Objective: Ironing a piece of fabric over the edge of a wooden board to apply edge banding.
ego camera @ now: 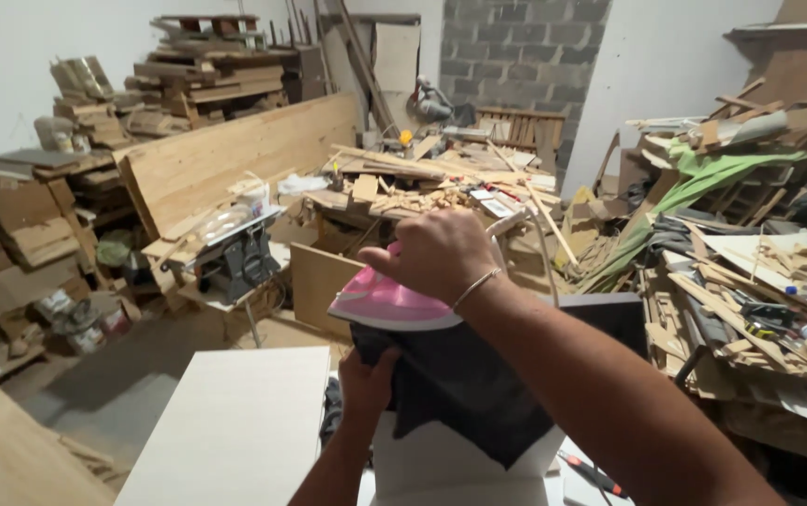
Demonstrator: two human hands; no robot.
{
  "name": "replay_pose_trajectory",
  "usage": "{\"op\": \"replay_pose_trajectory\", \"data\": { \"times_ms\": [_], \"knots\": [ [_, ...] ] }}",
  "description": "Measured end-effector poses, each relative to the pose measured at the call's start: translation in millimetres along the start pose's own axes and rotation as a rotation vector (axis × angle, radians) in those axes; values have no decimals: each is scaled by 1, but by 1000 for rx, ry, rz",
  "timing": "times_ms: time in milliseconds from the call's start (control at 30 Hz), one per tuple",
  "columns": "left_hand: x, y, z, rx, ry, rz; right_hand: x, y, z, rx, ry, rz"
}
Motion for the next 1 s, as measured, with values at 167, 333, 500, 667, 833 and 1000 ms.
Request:
{"op": "replay_pose_trajectory", "data": {
  "times_ms": [167, 333, 500, 667, 833, 1000],
  "knots": [
    [14, 3, 5, -4, -48, 5, -2, -1, 1, 18, 62, 28],
    [12, 3, 4, -11, -39, 6, -4, 0, 6, 23, 66, 50],
    [14, 3, 6, 3, -66, -29, -3, 0, 7, 37, 55, 41],
    [13, 5, 6, 7, -63, -4, -3, 0, 6, 28, 62, 39],
    [6, 3, 4, 15, -51, -27, -4, 1, 6, 18, 49, 54],
    [15, 5, 8, 13, -100, -19, -5, 3, 9, 26, 62, 62]
  ]
}}
Point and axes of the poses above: each hand's wrist, its own y-axis towards the middle knuckle, its own z-axis out of the palm, x = y × z, the point moved 10 cm from there along y, towards the middle knuckle, and after that the axes turned 1 degree about z, right-handed, at the moved point
